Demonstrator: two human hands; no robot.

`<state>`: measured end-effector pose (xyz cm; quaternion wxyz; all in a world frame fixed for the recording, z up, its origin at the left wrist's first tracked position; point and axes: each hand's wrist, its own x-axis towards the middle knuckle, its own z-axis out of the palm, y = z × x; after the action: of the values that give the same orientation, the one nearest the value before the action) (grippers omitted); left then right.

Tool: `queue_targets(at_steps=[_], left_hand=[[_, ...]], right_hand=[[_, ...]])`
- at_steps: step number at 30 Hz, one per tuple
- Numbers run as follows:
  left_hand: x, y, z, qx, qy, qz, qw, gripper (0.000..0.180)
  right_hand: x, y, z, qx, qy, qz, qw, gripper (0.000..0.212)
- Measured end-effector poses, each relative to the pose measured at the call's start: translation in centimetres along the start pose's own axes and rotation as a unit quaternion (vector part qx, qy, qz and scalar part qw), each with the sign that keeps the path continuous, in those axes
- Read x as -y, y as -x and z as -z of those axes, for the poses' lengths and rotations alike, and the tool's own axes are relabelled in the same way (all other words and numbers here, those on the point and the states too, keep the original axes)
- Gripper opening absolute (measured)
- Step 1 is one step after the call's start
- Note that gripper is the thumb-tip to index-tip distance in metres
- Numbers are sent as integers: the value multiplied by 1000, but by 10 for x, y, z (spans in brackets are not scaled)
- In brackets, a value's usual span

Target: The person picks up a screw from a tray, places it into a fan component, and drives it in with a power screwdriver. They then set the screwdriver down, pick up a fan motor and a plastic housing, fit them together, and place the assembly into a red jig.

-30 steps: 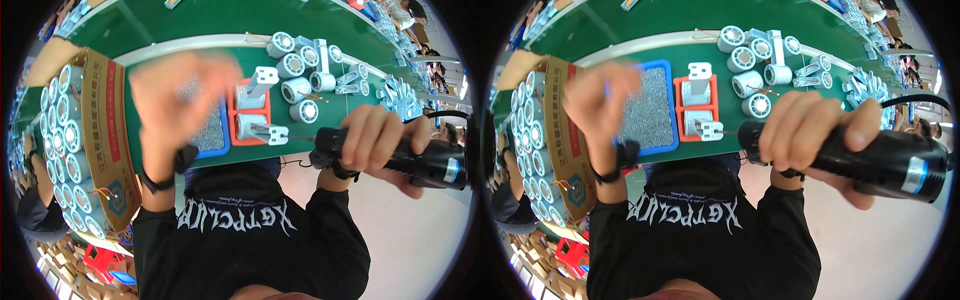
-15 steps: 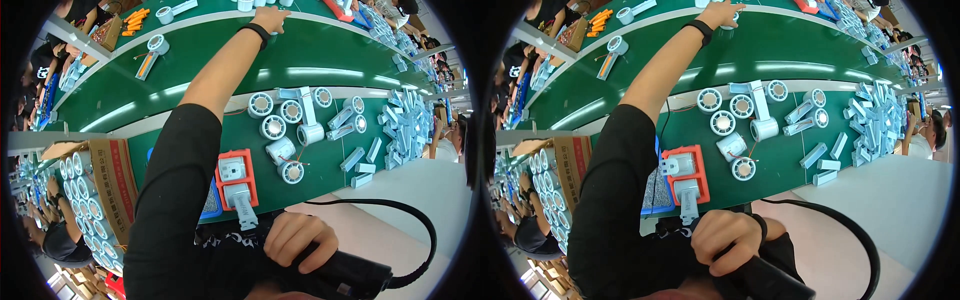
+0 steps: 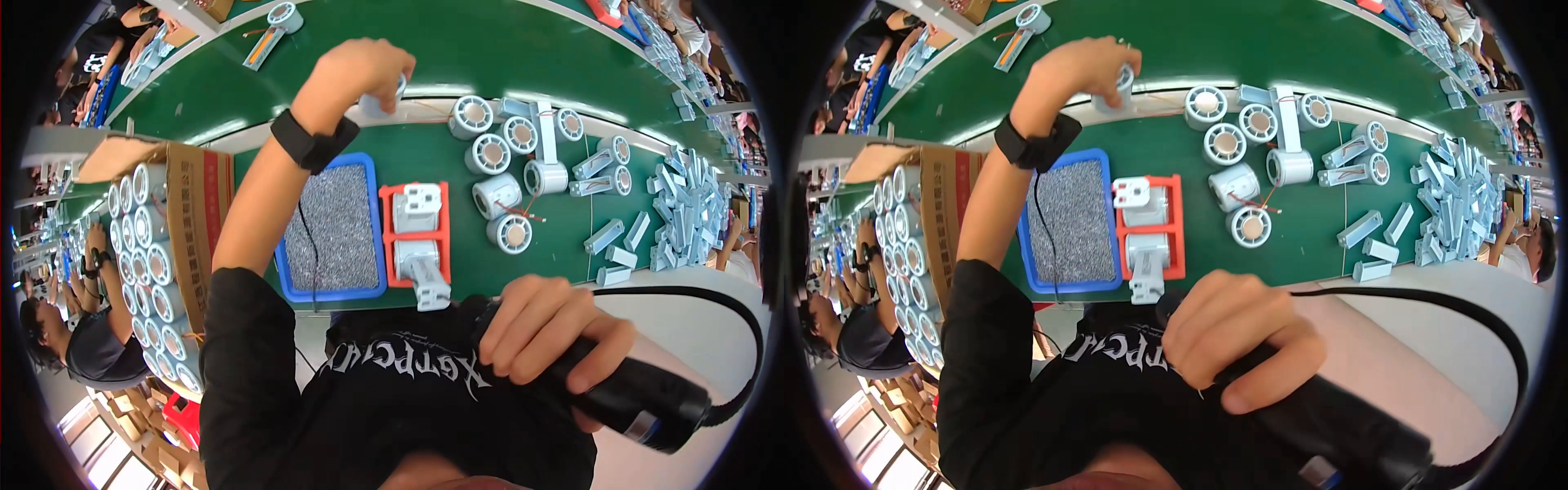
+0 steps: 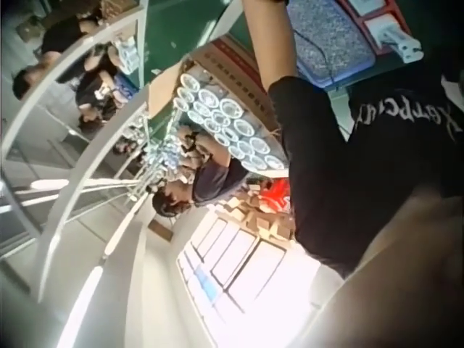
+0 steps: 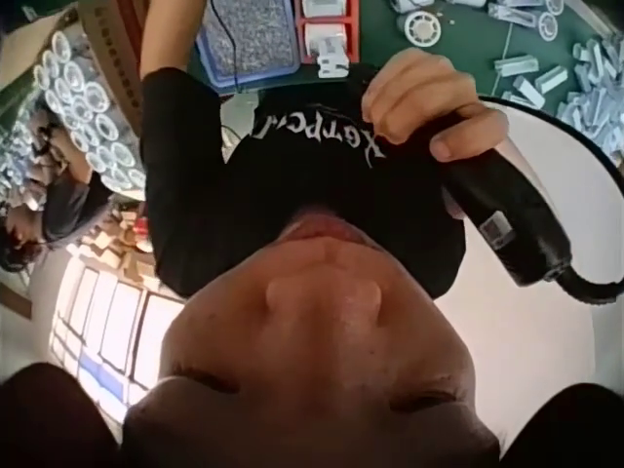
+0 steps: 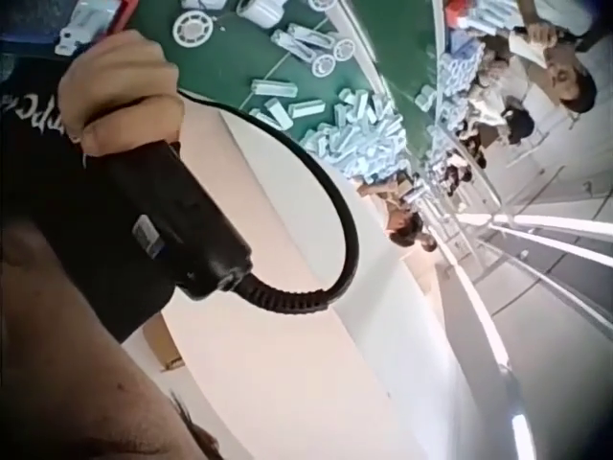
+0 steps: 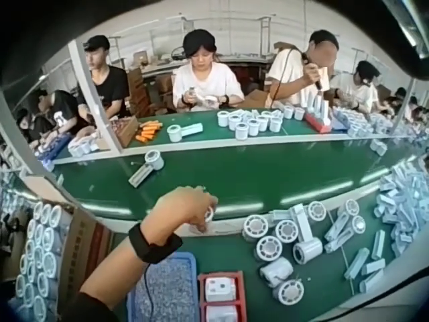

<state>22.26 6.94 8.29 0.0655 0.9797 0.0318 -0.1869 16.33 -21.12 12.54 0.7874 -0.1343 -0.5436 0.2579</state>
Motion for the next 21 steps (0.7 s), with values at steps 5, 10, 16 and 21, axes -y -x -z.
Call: queue_targets(at_steps=[5,10,16,21], left_hand=[[-21,22,-60,-20,31,15,999,73],[-36,43,-86,-192,128,33,972,70],[-17,147,-97,-234,223,112,940,41],[-26,209,-150,-111,244,167,949,22]], right_hand=[[8,0,-13,51,89,7,995,55],[11,-7,-17,62,141,-24,988,67],[13,-18,-12,84,164,-73,980,79],[10,-25,-13,140,161,-129,968,80]])
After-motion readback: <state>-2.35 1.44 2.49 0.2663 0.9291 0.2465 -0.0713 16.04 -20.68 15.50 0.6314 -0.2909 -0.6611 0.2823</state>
